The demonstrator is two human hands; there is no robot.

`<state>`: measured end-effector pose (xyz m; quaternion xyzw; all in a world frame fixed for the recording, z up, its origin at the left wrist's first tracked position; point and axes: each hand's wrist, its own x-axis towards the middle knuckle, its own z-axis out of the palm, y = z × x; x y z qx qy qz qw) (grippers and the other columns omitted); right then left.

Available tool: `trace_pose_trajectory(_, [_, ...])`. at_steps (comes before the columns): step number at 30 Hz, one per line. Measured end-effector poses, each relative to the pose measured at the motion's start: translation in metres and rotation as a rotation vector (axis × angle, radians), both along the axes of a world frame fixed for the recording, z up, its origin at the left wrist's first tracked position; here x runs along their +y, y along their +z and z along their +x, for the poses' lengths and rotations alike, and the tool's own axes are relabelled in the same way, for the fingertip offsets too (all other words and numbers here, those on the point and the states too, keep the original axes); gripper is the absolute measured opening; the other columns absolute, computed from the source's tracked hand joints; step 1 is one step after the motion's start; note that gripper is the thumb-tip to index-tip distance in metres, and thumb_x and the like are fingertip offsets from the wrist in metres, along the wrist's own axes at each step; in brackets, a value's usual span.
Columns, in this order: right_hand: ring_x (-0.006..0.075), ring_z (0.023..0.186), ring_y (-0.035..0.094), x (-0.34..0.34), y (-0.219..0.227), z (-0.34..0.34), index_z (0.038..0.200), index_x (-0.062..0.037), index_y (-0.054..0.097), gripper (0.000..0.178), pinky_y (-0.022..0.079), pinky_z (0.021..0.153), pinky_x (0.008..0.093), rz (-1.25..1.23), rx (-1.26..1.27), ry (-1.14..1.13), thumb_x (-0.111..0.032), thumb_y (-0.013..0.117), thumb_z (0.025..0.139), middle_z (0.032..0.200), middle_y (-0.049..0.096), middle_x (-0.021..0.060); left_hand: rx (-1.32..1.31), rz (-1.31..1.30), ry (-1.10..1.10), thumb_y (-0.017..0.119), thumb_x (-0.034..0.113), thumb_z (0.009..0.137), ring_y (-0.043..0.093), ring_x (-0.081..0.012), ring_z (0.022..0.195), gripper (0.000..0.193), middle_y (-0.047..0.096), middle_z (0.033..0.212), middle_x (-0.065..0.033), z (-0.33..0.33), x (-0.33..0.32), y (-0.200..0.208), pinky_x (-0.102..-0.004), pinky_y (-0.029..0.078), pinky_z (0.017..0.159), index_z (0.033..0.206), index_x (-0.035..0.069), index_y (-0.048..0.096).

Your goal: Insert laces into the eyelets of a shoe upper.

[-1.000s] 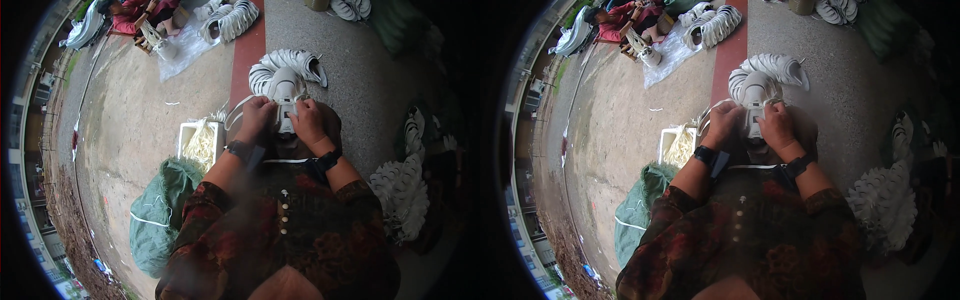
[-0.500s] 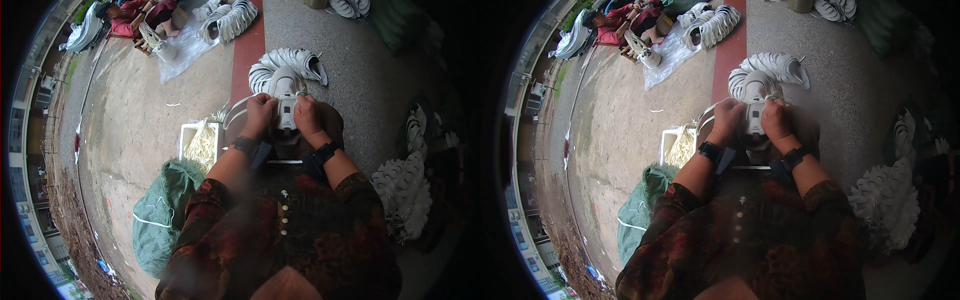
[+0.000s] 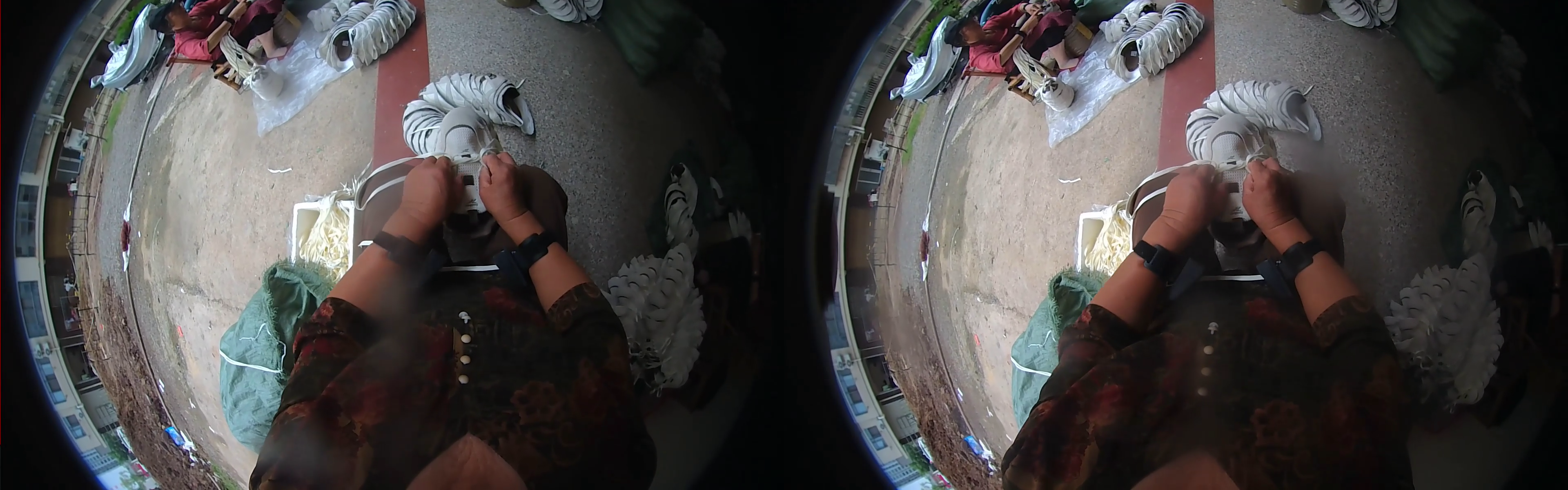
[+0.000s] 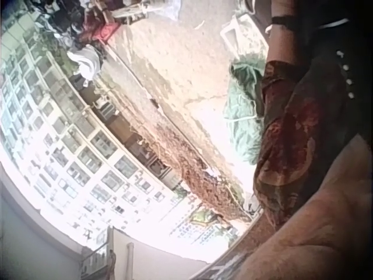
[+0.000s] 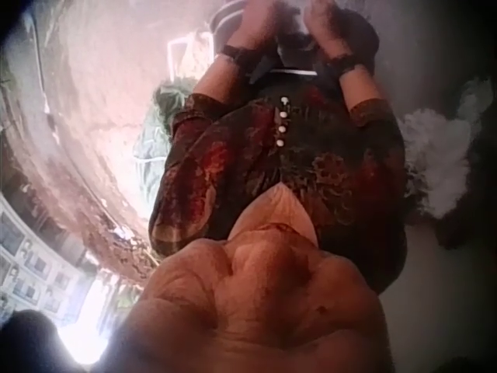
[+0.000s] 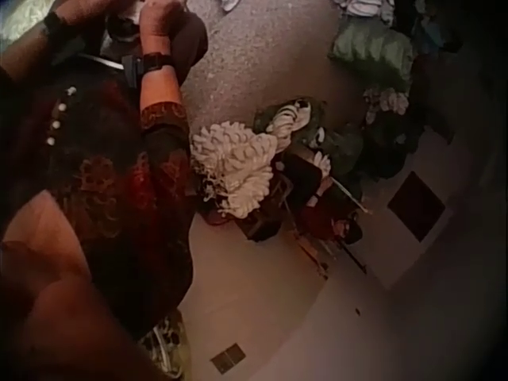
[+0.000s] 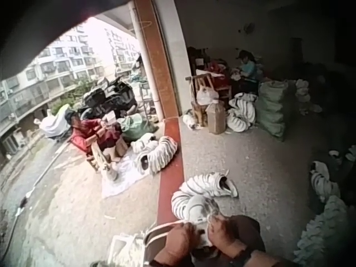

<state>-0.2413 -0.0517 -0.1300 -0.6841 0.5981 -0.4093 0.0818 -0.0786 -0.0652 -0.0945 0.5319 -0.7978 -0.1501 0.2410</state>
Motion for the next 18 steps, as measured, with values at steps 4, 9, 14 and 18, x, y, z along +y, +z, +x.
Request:
trace_pose_trajectory(4, [0.0390, 0.074, 0.055, 0.002, 0.003, 0.003, 0.079, -0.0007, 0.054, 0.007, 0.046, 0.064, 0.0454, -0.006, 0.021, 0.024, 0.000, 0.057, 0.072, 0.076, 0.053, 0.0201, -0.146, 0.102, -0.048, 0.058, 0.014, 0.076, 0.060, -0.0374, 0.071, 0.012, 0.060, 0.079, -0.0201, 0.006, -0.005, -0.014, -0.0447, 0.050, 0.065, 0.081, 0.004, 0.058])
trace_pose_trajectory(9, [0.0372, 0.074, 0.056, 0.007, 0.007, 0.001, 0.078, -0.0017, 0.055, 0.007, 0.047, 0.063, 0.0437, -0.015, 0.054, 0.020, 0.000, 0.059, 0.072, 0.075, 0.054, 0.0193, 0.054, -0.013, 0.033, 0.057, 0.012, 0.076, 0.059, -0.0375, 0.072, 0.011, 0.061, 0.081, -0.0189, 0.008, 0.003, -0.028, -0.0448, 0.049, 0.064, 0.082, 0.004, 0.059])
trace_pose_trajectory(14, [0.0349, 0.075, 0.054, 0.015, 0.031, 0.016, 0.070, -0.0023, 0.052, 0.006, 0.045, 0.063, 0.0432, -0.073, 0.086, 0.177, -0.002, 0.058, 0.071, 0.077, 0.051, 0.0185, 0.153, -0.037, 0.064, 0.057, 0.012, 0.076, 0.061, -0.0369, 0.074, 0.012, 0.063, 0.083, -0.0171, 0.015, 0.004, -0.037, -0.0445, 0.049, 0.065, 0.084, 0.005, 0.061])
trace_pose_trajectory(18, [0.0332, 0.074, 0.052, -0.001, 0.029, 0.042, 0.067, -0.0054, 0.057, 0.005, 0.043, 0.066, 0.0427, -0.107, 0.328, 0.221, -0.008, 0.054, 0.071, 0.079, 0.053, 0.0172, 0.082, 0.132, 0.088, 0.054, 0.017, 0.079, 0.060, -0.0393, 0.078, 0.014, 0.061, 0.081, -0.0195, 0.009, 0.002, -0.022, -0.0449, 0.048, 0.067, 0.080, 0.005, 0.062])
